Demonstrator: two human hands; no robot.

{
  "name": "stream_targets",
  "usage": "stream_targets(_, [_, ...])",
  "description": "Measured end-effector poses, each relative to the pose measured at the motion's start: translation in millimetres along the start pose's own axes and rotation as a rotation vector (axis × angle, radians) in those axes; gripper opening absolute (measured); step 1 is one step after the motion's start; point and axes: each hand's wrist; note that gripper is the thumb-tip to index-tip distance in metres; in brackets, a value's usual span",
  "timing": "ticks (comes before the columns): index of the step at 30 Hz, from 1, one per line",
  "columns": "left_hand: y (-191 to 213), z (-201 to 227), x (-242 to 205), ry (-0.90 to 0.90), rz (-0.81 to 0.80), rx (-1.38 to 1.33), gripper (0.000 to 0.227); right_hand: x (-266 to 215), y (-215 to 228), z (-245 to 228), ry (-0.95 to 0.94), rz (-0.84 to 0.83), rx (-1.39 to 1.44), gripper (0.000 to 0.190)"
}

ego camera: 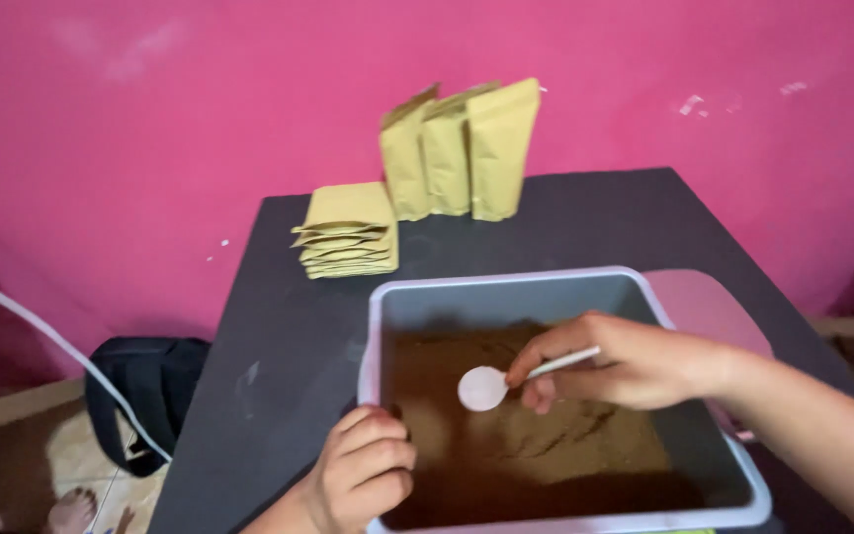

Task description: The person uses a small spoon to sift through and gather ground coffee in a plastic tray, likely for quality inspection or packaging preparation.

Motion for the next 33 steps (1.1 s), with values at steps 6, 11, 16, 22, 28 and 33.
stream_targets(6, [-3.5, 6.2, -24.0, 0.086, 0.059, 0.031, 0.049, 48.2, -49.3, -23.5, 0.032, 0.180, -0.081, 0.022])
stream_targets(11, [-0.6, 10.9, -24.8, 0.107, 0.103, 0.010, 0.053, 76.4, -67.5, 10.3, -0.013, 0.282, 0.250, 0.008])
stream_targets(16, [4.3, 13.2, -27.4, 0.122, 0.076, -0.001, 0.050, 85.7, -43.1, 29.1, -0.260, 0.433, -0.037, 0.013])
stream_targets(22, [5.1, 12.1, -29.8, 0.125, 0.056, -0.008, 0.050, 94.2, -71.6, 11.0, 0.016, 0.377, 0.129, 0.013])
stream_targets(28, [8.1, 16.9, -22.5, 0.095, 0.112, 0.045, 0.045, 98.0, -32.9, 40.8, -0.047, 0.628, -0.235, 0.019])
stream_targets(33, [14.1, 22.4, -27.6, 0.098, 0.096, 0.031, 0.043, 87.2, -32.7, 40.9, 0.017, 0.629, -0.093, 0.015])
Point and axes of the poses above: each hand's wrist, its own x-axis towards the middle knuckle, its own y-axis out of the back of the hand, z = x × y, and after that the axes turned 10 degrees about x, right-handed
